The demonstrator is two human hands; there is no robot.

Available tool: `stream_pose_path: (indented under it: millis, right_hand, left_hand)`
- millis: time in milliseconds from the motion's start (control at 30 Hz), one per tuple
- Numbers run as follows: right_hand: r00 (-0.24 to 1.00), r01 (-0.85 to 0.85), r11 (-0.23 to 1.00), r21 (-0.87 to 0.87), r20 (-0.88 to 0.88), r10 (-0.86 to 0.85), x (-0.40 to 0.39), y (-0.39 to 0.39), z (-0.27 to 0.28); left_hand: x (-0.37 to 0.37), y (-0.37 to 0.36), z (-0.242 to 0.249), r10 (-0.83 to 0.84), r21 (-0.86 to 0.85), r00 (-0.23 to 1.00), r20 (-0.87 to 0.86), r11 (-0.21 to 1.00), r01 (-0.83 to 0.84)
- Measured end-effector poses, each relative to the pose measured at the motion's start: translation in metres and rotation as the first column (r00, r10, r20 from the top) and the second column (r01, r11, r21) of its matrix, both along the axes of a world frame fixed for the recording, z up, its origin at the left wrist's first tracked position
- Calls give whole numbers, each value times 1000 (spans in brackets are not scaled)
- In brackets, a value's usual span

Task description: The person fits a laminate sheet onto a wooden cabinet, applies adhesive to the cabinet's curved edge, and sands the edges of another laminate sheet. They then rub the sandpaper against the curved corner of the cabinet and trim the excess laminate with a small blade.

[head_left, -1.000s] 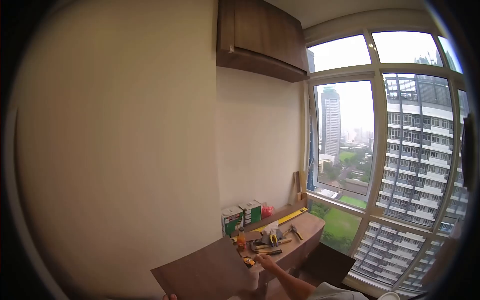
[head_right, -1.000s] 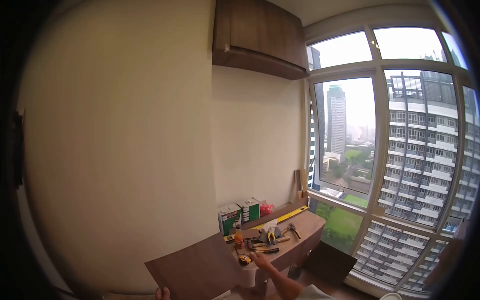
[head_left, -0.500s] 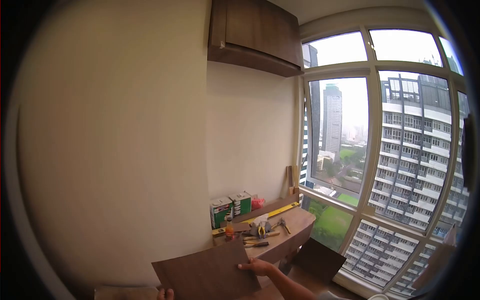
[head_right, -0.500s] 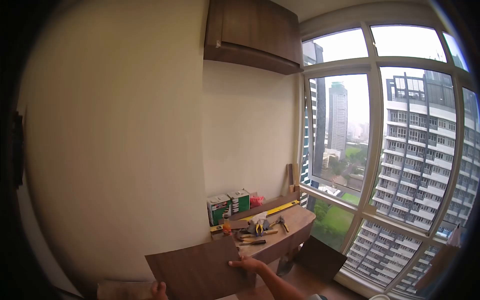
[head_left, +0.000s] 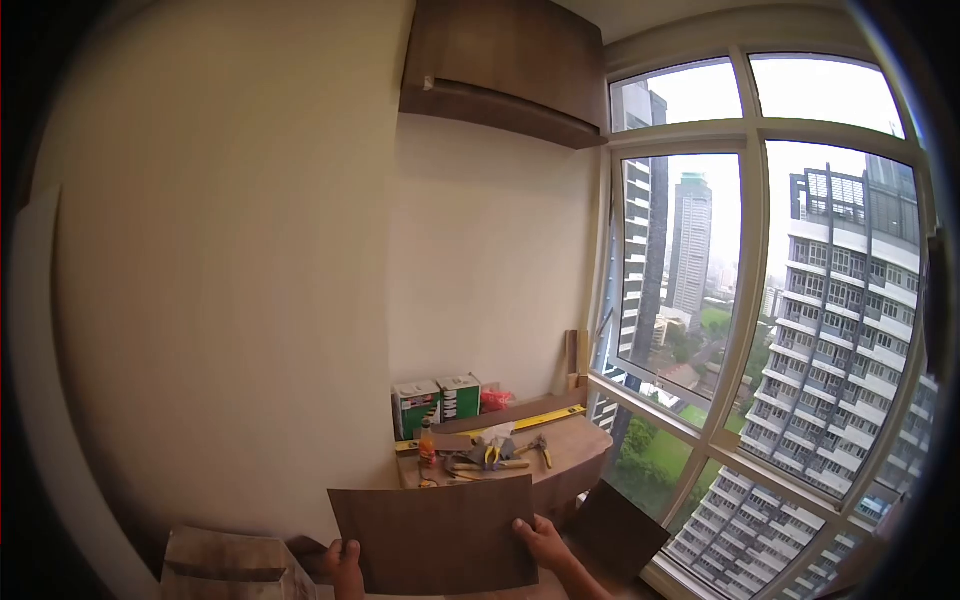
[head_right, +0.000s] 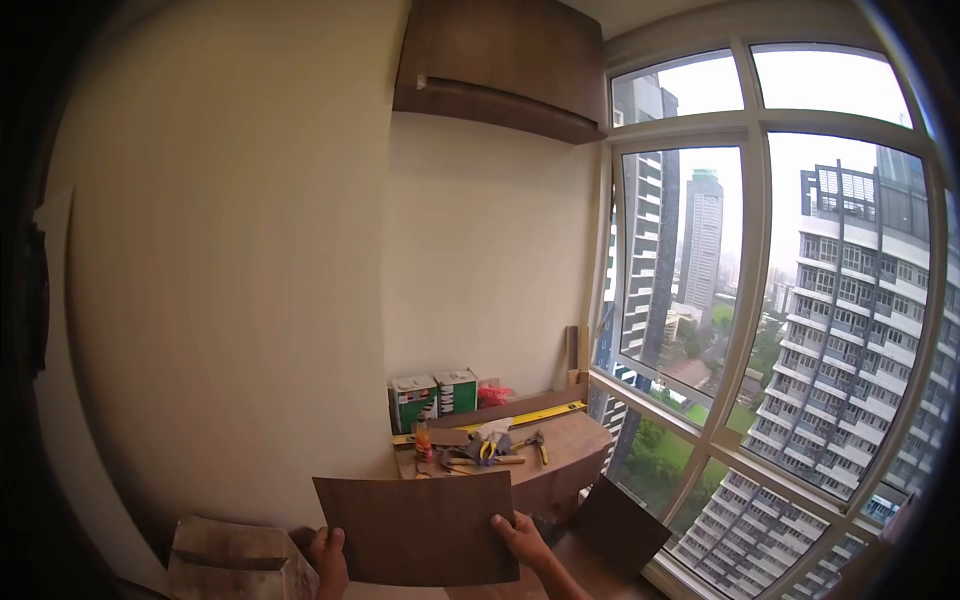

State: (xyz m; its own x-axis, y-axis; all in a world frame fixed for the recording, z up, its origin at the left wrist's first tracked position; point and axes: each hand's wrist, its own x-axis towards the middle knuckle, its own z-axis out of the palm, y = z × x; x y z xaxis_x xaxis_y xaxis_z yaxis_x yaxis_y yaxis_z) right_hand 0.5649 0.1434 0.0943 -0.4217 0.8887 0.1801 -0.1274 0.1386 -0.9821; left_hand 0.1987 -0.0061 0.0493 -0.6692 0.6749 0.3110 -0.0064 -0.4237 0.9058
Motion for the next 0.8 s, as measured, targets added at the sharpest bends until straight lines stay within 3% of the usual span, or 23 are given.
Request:
stream_pose_path:
  millis: [100, 167, 300, 400, 467, 533, 600, 667, 733, 800]
  right_hand:
    - [998, 16, 997, 72, 67, -20, 18, -12, 22]
    - [996, 10, 991, 131, 91, -23, 20, -20, 32]
    - [994, -4, 982, 189, 105, -16, 16, -39, 45]
    - [993, -42, 982, 187, 113, 21, 8, -45, 48]
    - [993, -61, 981, 182, 113, 41, 4, -43, 48]
    - [973, -190, 978, 85, 146, 176, 2, -39, 47]
    - [961, -228, 968, 102, 187, 206, -3, -35, 50]
    - [945, -262, 958, 121, 233, 229, -13, -32, 53]
    - [964, -229, 954, 192, 180, 196, -30, -34, 53]
    - [974, -202, 967, 157, 134, 182, -49, -37, 52]
  left_hand:
    - [14, 4, -8, 28, -43, 999, 46, 999, -26]
    - [12, 9, -19, 134, -125, 990, -34, 983, -137]
    - [11, 8, -9, 73, -110, 994, 80, 992, -64]
    - [16, 0, 9, 76, -213, 982, 171, 976, -39]
    - [3, 10, -12, 139, -36, 981, 138, 990, -135]
    - [-6, 15, -17, 143, 32, 971, 191, 988, -152]
    - [-20, 13, -19, 148, 96, 959, 243, 980, -176]
    - [-38, 11, -20, 50, 210, 962, 270, 971, -110]
    - [-45, 4, -3, 78, 179, 969, 233, 976, -122]
    - [-54, 1, 7, 97, 149, 977, 190, 981, -126]
